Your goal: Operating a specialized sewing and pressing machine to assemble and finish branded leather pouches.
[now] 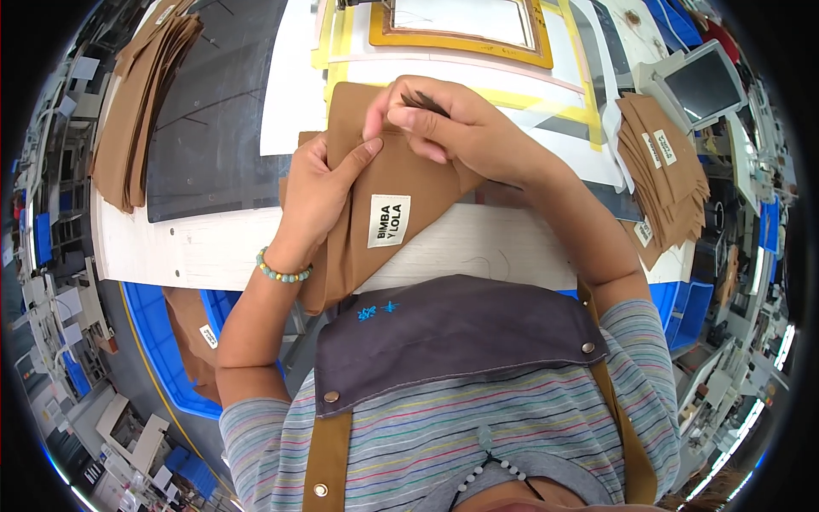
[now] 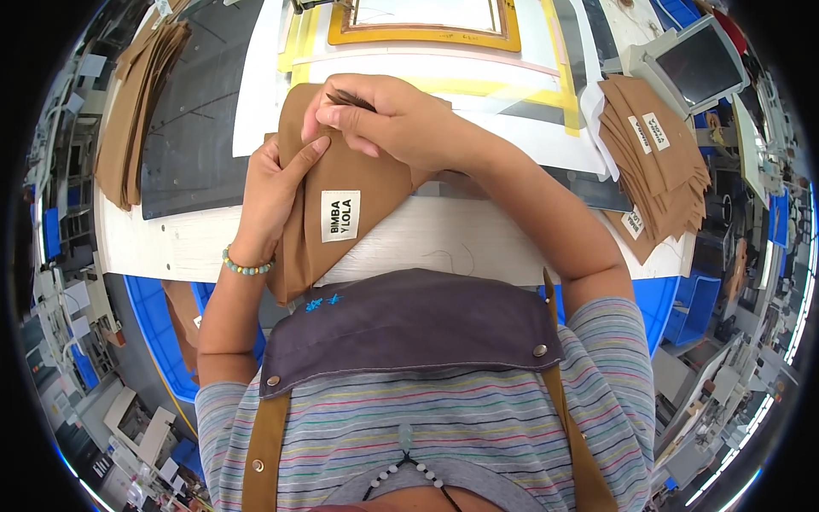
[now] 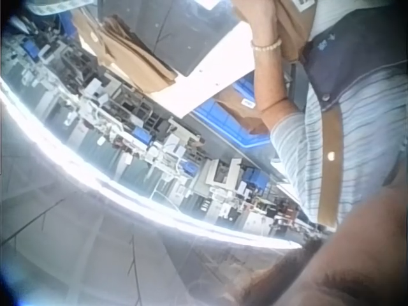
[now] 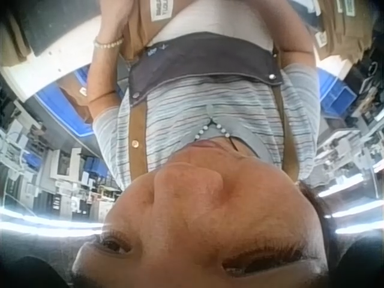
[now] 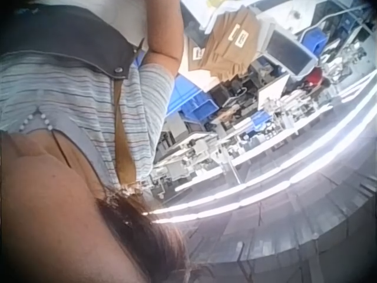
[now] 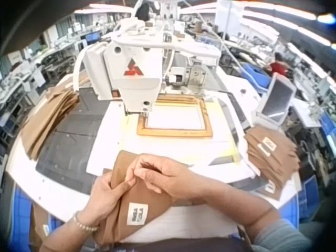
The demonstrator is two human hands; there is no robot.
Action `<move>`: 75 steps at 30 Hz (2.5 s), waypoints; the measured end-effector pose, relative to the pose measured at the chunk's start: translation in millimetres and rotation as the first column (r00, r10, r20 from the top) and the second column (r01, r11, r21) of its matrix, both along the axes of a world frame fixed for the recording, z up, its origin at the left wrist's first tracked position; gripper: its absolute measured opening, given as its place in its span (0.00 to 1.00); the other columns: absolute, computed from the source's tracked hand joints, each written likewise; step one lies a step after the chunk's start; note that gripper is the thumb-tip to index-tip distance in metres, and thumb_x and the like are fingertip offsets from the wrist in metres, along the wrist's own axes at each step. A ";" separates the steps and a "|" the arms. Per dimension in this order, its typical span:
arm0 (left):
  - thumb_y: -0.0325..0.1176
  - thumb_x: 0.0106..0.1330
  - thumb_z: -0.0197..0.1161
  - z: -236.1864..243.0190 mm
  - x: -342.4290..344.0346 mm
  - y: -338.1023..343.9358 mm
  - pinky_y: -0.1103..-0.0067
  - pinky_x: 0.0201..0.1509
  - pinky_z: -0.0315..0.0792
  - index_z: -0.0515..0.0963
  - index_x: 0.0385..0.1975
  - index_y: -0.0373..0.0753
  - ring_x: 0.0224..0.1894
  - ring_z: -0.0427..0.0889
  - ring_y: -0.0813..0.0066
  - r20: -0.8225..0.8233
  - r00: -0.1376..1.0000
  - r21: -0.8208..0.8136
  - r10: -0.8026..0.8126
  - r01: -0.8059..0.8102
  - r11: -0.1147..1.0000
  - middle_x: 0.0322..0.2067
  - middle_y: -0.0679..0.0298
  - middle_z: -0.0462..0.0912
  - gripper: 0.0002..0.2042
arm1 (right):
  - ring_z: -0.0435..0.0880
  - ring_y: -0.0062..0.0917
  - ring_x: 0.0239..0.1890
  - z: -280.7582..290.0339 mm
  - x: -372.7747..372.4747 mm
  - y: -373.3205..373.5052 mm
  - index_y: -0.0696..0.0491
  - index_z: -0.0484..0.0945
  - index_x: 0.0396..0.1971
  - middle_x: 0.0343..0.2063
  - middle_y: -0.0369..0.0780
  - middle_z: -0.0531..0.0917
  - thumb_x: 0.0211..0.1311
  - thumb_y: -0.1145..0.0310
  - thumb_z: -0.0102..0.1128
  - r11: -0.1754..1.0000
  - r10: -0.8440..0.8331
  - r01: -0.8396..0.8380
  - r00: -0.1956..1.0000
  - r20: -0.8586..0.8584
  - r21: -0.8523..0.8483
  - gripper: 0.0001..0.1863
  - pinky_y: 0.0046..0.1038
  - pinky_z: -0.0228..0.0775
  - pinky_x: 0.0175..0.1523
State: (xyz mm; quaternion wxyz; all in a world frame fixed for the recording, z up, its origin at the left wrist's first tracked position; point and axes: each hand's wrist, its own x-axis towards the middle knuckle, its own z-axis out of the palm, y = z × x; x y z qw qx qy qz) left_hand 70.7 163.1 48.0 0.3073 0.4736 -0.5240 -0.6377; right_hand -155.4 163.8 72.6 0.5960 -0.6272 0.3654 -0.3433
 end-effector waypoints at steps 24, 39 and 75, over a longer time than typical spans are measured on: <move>0.36 0.75 0.67 -12.9 13.0 -12.4 0.83 0.46 0.78 0.83 0.48 0.33 0.41 0.84 0.84 -0.081 0.995 0.067 0.058 -0.053 0.996 0.41 0.64 0.88 0.12 | 0.72 0.22 0.29 64.0 -94.0 10.5 0.59 0.80 0.42 0.28 0.37 0.77 0.81 0.56 0.52 0.857 -0.410 0.198 0.822 -0.397 -0.476 0.19 0.28 0.67 0.37; 0.40 0.79 0.62 -8.7 14.1 -9.2 0.83 0.49 0.78 0.83 0.52 0.34 0.44 0.85 0.84 -0.179 0.975 0.171 0.133 -0.102 0.980 0.45 0.64 0.88 0.15 | 0.84 0.33 0.27 31.1 -30.5 56.6 0.54 0.82 0.43 0.41 0.38 0.84 0.63 0.64 0.72 0.908 -0.171 -0.107 0.789 -0.590 -0.405 0.13 0.30 0.75 0.33; 0.40 0.80 0.58 -6.9 15.1 -15.0 0.81 0.53 0.78 0.82 0.52 0.30 0.46 0.86 0.78 -0.319 0.928 0.268 0.194 -0.108 0.957 0.47 0.61 0.89 0.17 | 0.83 0.42 0.48 30.7 -143.5 118.9 0.57 0.82 0.43 0.46 0.44 0.84 0.61 0.66 0.71 0.817 -0.561 0.282 0.183 -0.807 -0.504 0.15 0.36 0.74 0.53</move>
